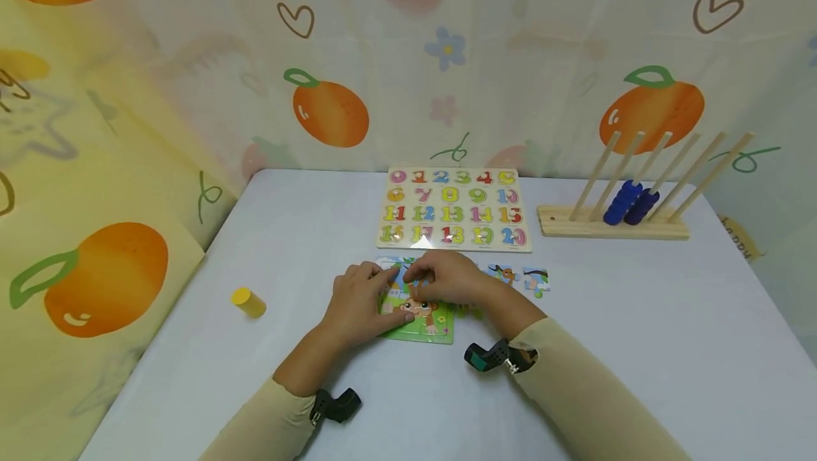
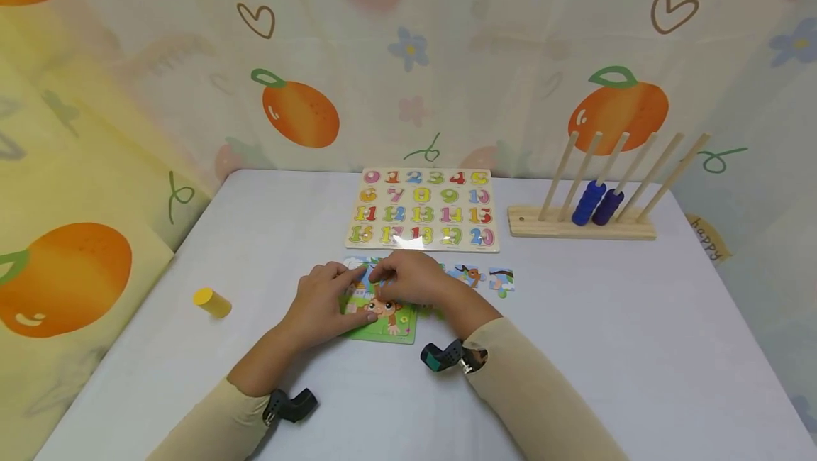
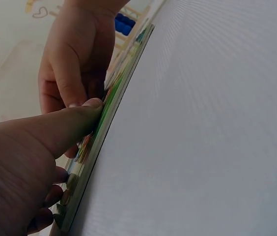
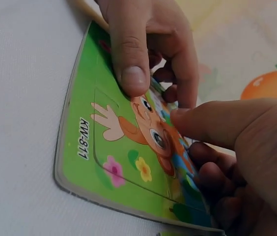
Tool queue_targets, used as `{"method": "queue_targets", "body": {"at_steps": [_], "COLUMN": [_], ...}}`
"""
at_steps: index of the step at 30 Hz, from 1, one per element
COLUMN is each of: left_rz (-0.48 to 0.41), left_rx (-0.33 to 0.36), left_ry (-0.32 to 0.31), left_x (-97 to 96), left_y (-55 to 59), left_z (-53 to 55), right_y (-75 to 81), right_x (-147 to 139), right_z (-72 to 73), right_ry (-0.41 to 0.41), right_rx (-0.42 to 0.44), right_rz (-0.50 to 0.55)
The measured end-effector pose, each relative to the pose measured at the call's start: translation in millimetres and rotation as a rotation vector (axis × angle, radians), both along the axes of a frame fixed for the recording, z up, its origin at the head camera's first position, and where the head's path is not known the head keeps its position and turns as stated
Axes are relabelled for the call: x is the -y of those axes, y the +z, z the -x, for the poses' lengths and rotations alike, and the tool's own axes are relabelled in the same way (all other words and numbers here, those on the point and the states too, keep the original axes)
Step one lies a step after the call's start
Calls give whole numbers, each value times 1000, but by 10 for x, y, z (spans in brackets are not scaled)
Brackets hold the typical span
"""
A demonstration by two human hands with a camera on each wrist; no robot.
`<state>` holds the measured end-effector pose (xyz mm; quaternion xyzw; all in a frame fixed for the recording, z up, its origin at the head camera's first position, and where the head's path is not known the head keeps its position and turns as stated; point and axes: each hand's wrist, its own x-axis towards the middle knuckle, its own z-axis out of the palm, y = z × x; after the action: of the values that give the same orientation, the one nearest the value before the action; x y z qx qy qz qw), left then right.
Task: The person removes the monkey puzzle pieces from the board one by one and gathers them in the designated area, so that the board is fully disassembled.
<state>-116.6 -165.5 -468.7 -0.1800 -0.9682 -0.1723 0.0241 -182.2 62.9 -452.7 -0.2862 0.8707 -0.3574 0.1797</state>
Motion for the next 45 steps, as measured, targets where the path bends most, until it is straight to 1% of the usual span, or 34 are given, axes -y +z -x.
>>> {"method": "queue_targets", "body": {"at_steps": [4, 8, 15, 24, 30, 34, 38, 45], "left_rz": [-6, -10, -36, -31, -43, -47, -38, -36], "left_rx": [4, 12, 5, 13, -6, -9, -7, -10], "left_ry": [6, 15, 18, 28, 23, 17, 24, 18], "left_x": [-2, -6, -4, -4, 9, 8, 9, 13], "left_y": [-4, -15, -53, -64, -82, -84, -91, -78], "left_z": [-7, -11, -9, -3, -9, -8, 4, 12], "right_y": [33, 59, 63, 71, 114, 133, 141, 141], "right_x": [14, 25, 33, 56, 82, 117, 151, 176], "right_z": [-19, -34, -67, -74, -92, -104, -112, -128], "right_ry": [40, 55, 40, 18, 3, -12, -23, -43], "right_rx": [-60, -71, -37, 50, 108, 103, 75, 56], "right_rz": [-60, -84, -77, -61, -60, -96, -124, -115]}}
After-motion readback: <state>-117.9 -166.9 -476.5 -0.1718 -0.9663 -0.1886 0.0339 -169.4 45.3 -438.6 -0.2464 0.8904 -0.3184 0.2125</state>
